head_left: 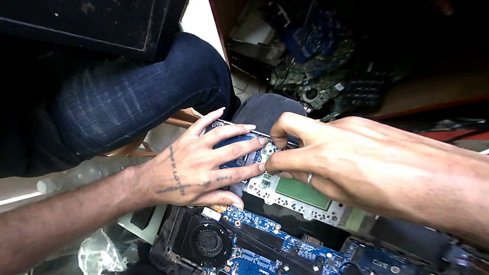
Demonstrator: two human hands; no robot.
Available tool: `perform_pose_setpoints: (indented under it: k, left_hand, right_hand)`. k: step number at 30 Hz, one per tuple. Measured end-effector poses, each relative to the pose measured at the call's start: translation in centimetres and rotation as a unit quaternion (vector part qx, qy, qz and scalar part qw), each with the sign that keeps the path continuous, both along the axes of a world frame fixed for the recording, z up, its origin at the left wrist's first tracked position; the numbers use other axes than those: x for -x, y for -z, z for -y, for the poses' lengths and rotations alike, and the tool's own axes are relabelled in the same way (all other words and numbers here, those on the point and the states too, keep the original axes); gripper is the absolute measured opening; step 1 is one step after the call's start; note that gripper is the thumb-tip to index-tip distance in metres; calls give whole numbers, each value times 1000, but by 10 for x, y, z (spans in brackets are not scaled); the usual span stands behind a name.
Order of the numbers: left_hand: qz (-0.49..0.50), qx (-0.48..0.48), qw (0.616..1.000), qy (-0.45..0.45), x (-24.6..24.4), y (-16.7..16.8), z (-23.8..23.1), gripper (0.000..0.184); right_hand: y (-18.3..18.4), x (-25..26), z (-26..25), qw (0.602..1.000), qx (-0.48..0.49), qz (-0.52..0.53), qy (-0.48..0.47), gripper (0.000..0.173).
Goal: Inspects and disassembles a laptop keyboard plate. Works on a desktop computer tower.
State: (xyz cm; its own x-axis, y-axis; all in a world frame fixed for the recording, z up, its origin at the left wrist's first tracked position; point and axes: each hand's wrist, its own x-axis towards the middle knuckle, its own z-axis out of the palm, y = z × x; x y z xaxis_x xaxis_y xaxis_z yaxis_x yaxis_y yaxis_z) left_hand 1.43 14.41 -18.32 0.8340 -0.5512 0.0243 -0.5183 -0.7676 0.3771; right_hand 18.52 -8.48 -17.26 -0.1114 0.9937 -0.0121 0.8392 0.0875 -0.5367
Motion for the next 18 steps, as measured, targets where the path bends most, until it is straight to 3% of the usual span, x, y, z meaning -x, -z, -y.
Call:
perform_pose_setpoints:
  k: [10, 15, 18]
  left_hand:
    - [-4, -5, 1000, 1, -1, -2, 0, 56]
    - [3, -7, 1000, 1, -1, -2, 1, 55]
    - [0, -11, 1000, 4, -2, -2, 1, 56]
  right_hand:
    - [-1, 3, -2, 1000, 13, -1, 10, 29]
    - [6, 7, 9, 992, -4, -62, 106, 13]
    - [4, 17, 10, 981, 26, -74, 176, 22]
